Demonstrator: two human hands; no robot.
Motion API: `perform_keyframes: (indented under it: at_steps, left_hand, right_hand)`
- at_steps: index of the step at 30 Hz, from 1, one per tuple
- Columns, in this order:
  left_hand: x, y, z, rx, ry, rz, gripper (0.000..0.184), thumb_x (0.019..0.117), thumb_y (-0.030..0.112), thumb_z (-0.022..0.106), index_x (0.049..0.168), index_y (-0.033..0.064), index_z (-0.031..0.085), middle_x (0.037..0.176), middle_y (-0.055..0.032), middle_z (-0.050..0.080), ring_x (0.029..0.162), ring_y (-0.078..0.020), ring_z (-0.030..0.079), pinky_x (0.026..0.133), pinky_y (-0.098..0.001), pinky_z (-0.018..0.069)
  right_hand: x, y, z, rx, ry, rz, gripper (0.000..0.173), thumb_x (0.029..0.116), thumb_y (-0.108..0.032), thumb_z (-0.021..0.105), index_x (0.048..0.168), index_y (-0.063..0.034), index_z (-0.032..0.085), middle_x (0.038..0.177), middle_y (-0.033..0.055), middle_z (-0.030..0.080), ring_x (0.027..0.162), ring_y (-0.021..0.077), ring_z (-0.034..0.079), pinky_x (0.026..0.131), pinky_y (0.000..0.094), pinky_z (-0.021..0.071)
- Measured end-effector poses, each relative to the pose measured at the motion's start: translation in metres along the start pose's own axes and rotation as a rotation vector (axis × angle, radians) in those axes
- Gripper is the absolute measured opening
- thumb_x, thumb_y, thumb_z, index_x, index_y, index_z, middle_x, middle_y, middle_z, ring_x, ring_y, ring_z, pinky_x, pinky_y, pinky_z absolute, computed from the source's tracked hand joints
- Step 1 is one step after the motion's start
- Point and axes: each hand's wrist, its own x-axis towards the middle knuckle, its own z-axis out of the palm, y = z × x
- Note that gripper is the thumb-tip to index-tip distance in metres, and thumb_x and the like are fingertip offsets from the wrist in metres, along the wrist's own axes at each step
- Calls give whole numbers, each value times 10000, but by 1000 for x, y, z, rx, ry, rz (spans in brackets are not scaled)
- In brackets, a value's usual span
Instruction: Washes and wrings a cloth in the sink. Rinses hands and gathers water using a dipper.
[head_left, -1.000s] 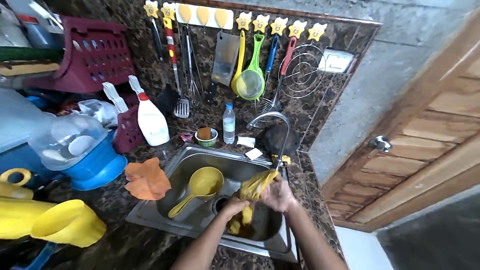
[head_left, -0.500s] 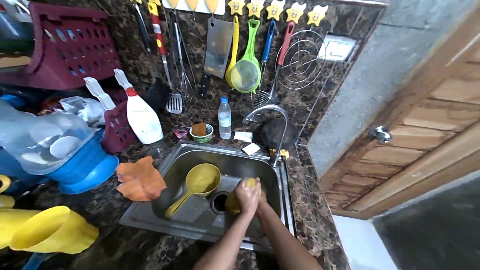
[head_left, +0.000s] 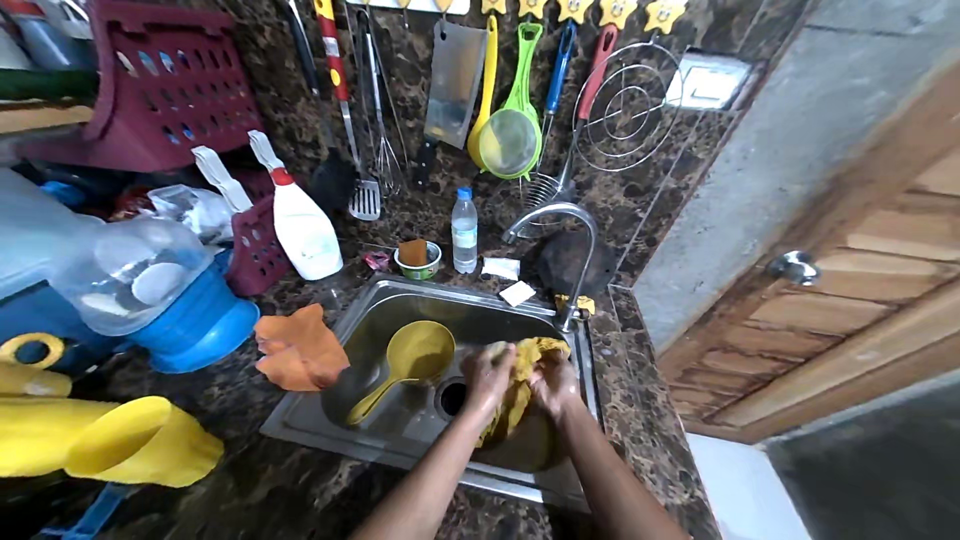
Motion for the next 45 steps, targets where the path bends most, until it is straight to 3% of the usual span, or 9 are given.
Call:
perform_keyframes:
  at_steps: [9,16,20,24,27,32,39,42,45]
  left_hand:
    - [36,-40,-28,618,-418,-3,1153,715,269,931,1623,85,245,1592,-295,319,1462,-466,336,1165,-623,329]
    - [28,-65,-3,-316,-204,-405,546,938,156,686,1435,51,484,1328,-200,585,1183,-315,585,933,-528,515]
    - [1,-35,32,-560,57,-72,495,896,-10,606,1371,-73,485,1241,-226,581,1091,-255,588,923,-405,519]
    - [-12,-29,65,-188,256,206,601,745,180,781,1253,-99,622,1168,-247,668,1108,-302,645,980,-446,520]
    - [-5,-31,52,-40,321,111,509,863,95,768,1275,-147,593,1234,-326,638,1209,-390,607,1080,-486,454]
    - [2,-49,18,-214,88,-48,442,1025,91,536,1397,-133,454,1359,-338,519,1233,-369,547,1061,-458,457]
    - [26,-81,-57,852,-495,-116,1026,724,362,926,1571,109,405,1666,-303,97,1521,-535,102,1204,-628,248]
    - [30,-69,-40,667,-469,-102,1298,668,286,962,1642,64,134,1665,-306,127,1530,-486,178,1221,-586,259]
    - [36,-71,-17,424,-438,-164,999,716,187,929,1514,-29,369,1494,-244,484,1388,-324,484,1159,-460,404]
  right_hand:
    - [-23,-7,0,-253,-112,40,488,1135,-356,137,1193,-46,509,907,94,597,778,180,609,687,360,537]
    - [-20,-49,2,82,-98,-44,557,1071,-561,188,1200,-154,546,1015,64,650,925,210,652,773,459,566]
    - [9,-6,-10,-274,157,-145,346,1115,-210,320,1269,31,514,1065,204,606,917,282,615,766,467,536]
    - [-38,-12,19,-1106,49,-18,422,1077,-68,449,1464,100,430,1502,245,486,1380,263,488,1163,352,362]
    - [-3,37,-21,-1174,-113,-532,414,1051,-126,498,1296,205,539,1252,361,617,1172,338,634,1008,315,498]
    - [-13,20,7,-781,116,-140,328,1072,-28,434,1326,158,524,1331,324,571,1238,347,565,1076,443,427]
    - [-11,-6,-2,-81,7,46,224,1094,-149,353,1241,-65,499,971,112,623,824,198,647,703,380,572]
    - [-16,3,7,-192,-16,111,218,1089,-85,366,1258,-14,484,999,133,588,851,209,608,750,380,545]
    - [-19,-5,17,-143,-56,181,269,1094,-221,333,1028,-60,538,808,86,579,701,193,596,637,369,534]
